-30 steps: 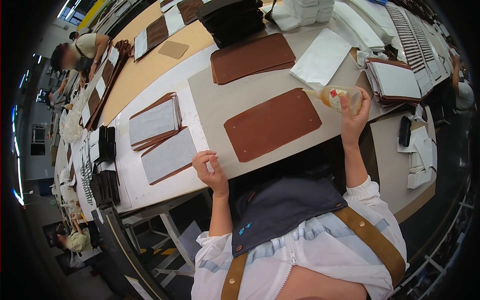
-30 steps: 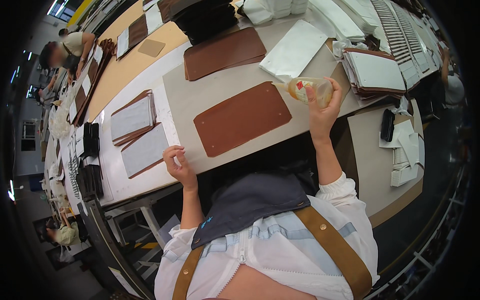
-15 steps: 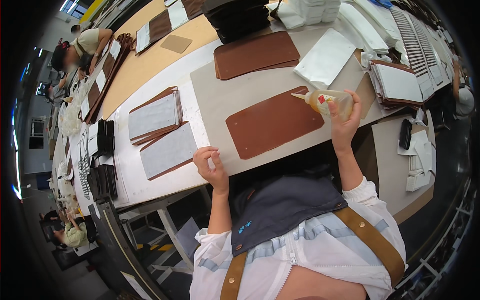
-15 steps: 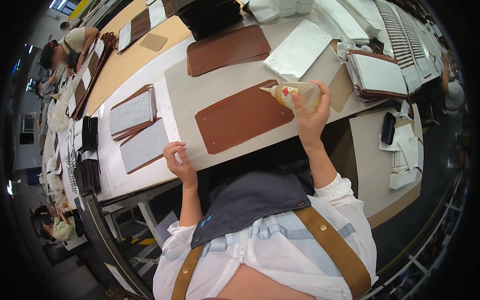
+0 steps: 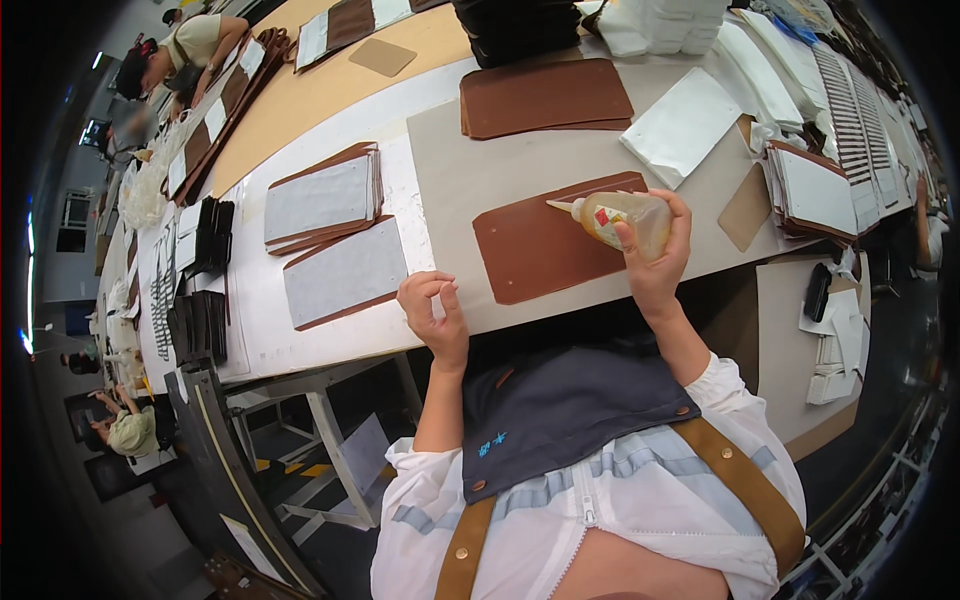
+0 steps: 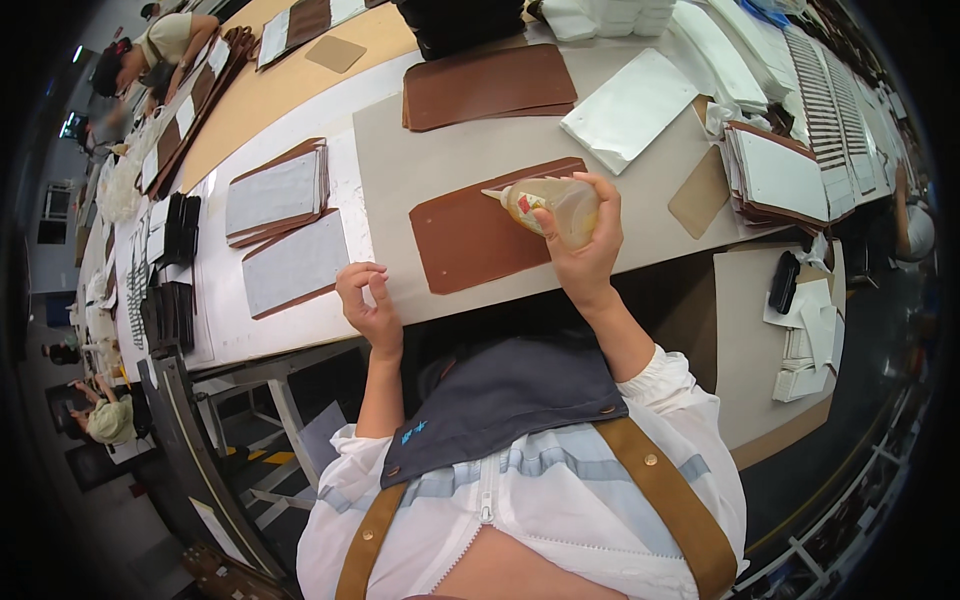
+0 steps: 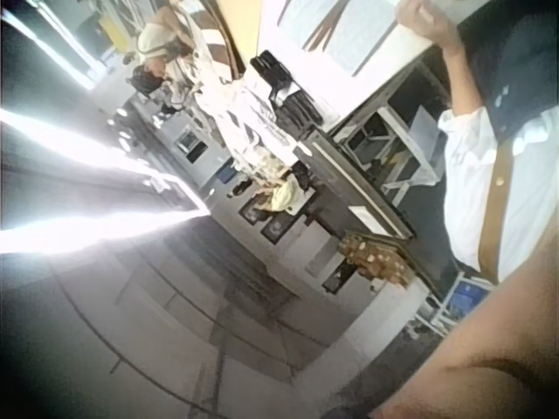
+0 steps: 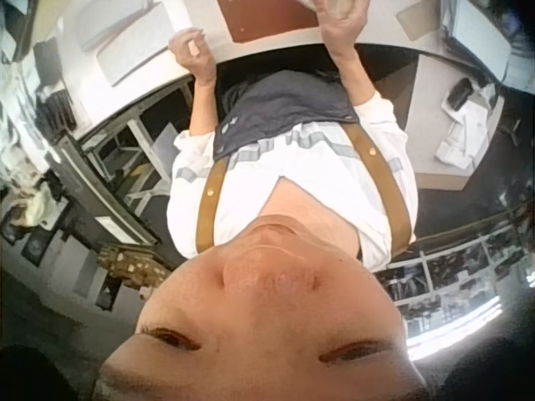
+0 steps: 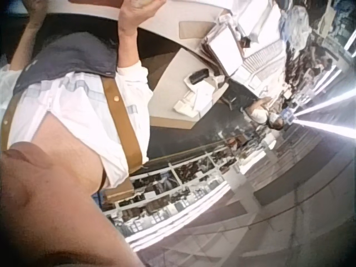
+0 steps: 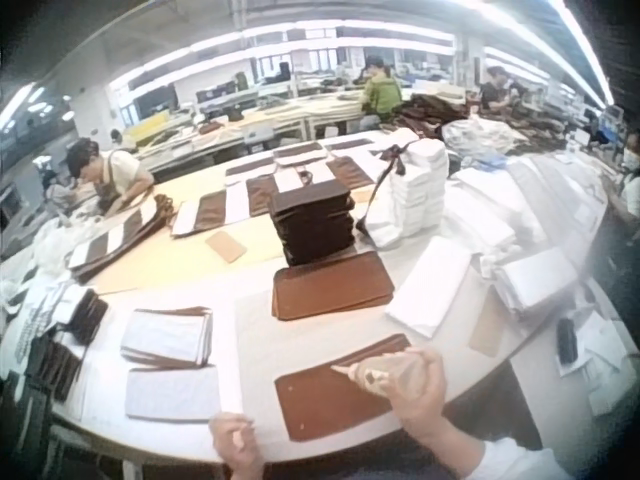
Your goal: The person applies glue from a squeeze bottle onto rectangular brown sheets and then places white rectangular sheets on top. They press the layers together to adhere them and stack the finished units on the table. The process is repeated for multiple units in a continuous assembly line.
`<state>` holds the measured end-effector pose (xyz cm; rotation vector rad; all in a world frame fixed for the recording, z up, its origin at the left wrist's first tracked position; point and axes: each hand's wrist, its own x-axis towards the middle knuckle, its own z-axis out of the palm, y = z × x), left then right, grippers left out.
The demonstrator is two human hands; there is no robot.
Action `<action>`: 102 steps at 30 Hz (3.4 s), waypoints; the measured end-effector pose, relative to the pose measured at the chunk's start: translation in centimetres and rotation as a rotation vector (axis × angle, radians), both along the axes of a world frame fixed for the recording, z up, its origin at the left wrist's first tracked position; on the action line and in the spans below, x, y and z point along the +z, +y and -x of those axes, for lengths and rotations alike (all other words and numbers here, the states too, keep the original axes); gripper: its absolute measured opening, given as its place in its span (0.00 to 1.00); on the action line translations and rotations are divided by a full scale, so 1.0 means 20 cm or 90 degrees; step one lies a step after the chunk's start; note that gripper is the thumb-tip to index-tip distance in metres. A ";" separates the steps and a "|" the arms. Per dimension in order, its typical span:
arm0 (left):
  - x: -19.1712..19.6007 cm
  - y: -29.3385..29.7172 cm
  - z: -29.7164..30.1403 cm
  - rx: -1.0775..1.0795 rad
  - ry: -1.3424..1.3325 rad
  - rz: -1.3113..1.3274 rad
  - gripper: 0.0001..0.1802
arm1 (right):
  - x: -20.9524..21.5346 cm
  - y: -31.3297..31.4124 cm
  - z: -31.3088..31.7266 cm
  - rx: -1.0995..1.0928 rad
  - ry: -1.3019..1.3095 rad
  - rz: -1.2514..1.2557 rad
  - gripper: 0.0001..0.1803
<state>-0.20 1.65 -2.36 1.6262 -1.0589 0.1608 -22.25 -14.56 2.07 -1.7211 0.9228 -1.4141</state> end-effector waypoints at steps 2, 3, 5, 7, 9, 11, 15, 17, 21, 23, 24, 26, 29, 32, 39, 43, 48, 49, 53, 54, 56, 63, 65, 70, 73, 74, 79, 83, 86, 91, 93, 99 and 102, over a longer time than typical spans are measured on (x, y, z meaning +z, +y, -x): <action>0.00 0.00 0.00 -0.001 -0.011 -0.003 0.08 | 0.02 0.02 -0.05 0.030 -0.016 0.002 0.29; 0.00 0.01 0.00 -0.003 -0.019 -0.008 0.08 | 0.01 0.02 -0.07 0.042 -0.014 0.008 0.29; 0.01 0.01 0.00 -0.005 -0.031 -0.011 0.09 | -0.01 0.03 -0.10 0.065 -0.010 0.019 0.30; 0.01 0.01 0.00 -0.004 -0.037 -0.008 0.09 | -0.01 0.04 -0.14 0.086 0.002 0.038 0.30; 0.01 0.01 0.00 -0.003 -0.036 0.001 0.08 | -0.01 0.05 -0.18 0.108 0.006 0.047 0.31; 0.01 0.01 0.00 -0.003 -0.039 0.007 0.08 | -0.02 0.06 -0.22 0.129 0.004 0.047 0.31; 0.02 0.01 0.00 0.000 -0.043 0.010 0.08 | -0.02 0.08 -0.30 0.168 0.009 0.079 0.33; 0.02 0.01 -0.01 -0.001 -0.038 0.015 0.07 | 0.00 0.07 -0.33 0.193 0.019 0.089 0.33; 0.01 0.01 -0.01 0.005 -0.031 0.033 0.07 | 0.07 -0.04 -0.34 0.271 0.032 0.015 0.32; 0.00 0.00 -0.01 0.006 -0.030 0.038 0.07 | 0.11 -0.12 -0.34 0.307 0.046 -0.046 0.32; 0.00 0.01 -0.01 0.008 -0.031 0.039 0.07 | 0.14 -0.16 -0.34 0.320 0.064 -0.047 0.32; 0.00 0.01 -0.01 0.011 -0.033 0.041 0.07 | 0.20 -0.23 -0.35 0.340 0.099 -0.048 0.32; 0.00 0.01 -0.01 0.017 -0.036 0.042 0.07 | 0.19 -0.27 -0.36 0.381 0.091 -0.086 0.32; 0.01 0.01 -0.01 0.019 -0.039 0.040 0.08 | 0.17 -0.29 -0.38 0.398 0.097 -0.088 0.31; 0.01 0.00 -0.01 0.022 -0.045 0.037 0.07 | 0.18 -0.29 -0.39 0.404 0.120 -0.081 0.31; 0.03 0.01 -0.01 0.024 -0.051 0.026 0.07 | 0.20 -0.27 -0.35 0.429 0.155 -0.084 0.30; 0.02 0.01 -0.01 0.027 -0.055 0.021 0.07 | 0.21 -0.23 -0.29 0.486 0.166 -0.122 0.30; 0.02 0.01 -0.01 0.026 -0.055 0.019 0.07 | 0.20 -0.22 -0.28 0.500 0.163 -0.138 0.30; 0.02 0.01 -0.01 0.028 -0.059 0.018 0.07 | 0.16 -0.20 -0.21 0.537 0.147 -0.189 0.31; 0.02 0.01 -0.01 0.029 -0.057 0.017 0.07 | 0.15 -0.20 -0.19 0.541 0.142 -0.198 0.31; 0.02 0.00 -0.01 0.027 -0.056 0.017 0.07 | 0.10 -0.25 -0.11 0.548 0.015 -0.338 0.33; 0.01 0.01 0.00 0.028 -0.045 0.013 0.08 | 0.28 -0.51 0.25 0.445 -0.474 -0.472 0.36; 0.01 0.02 0.00 0.024 -0.041 0.009 0.08 | 0.30 -0.62 0.40 0.337 -0.425 -0.416 0.36; 0.01 0.01 0.01 0.027 -0.059 0.001 0.08 | 0.24 -0.78 0.68 0.149 -0.206 -0.235 0.34; -0.01 0.00 0.00 0.037 -0.068 -0.005 0.09 | 0.20 -0.77 0.68 0.129 -0.151 -0.210 0.34; -0.02 0.01 0.00 0.041 -0.057 -0.001 0.09 | 0.18 -0.77 0.65 0.121 -0.139 -0.208 0.34; -0.02 0.00 0.02 0.065 0.012 -0.012 0.11 | 0.13 -0.76 0.57 0.091 -0.025 -0.168 0.35; 0.00 0.00 0.03 0.074 0.009 -0.017 0.07 | 0.11 -0.77 0.54 0.096 0.011 -0.150 0.35; -0.01 0.00 0.03 0.072 0.003 -0.015 0.06 | 0.10 -0.78 0.53 0.088 0.025 -0.143 0.35; -0.01 0.00 0.03 0.069 0.002 -0.016 0.05 | 0.10 -0.80 0.53 0.083 0.058 -0.136 0.36; -0.01 0.00 0.03 0.067 -0.008 -0.018 0.05 | 0.10 -0.80 0.55 0.098 0.065 -0.145 0.36; -0.02 -0.01 0.03 0.062 -0.007 -0.009 0.05 | 0.11 -0.76 0.61 0.117 0.075 -0.164 0.35; -0.02 -0.01 0.03 0.062 -0.015 -0.012 0.05 | 0.13 -0.73 0.64 0.114 0.097 -0.164 0.34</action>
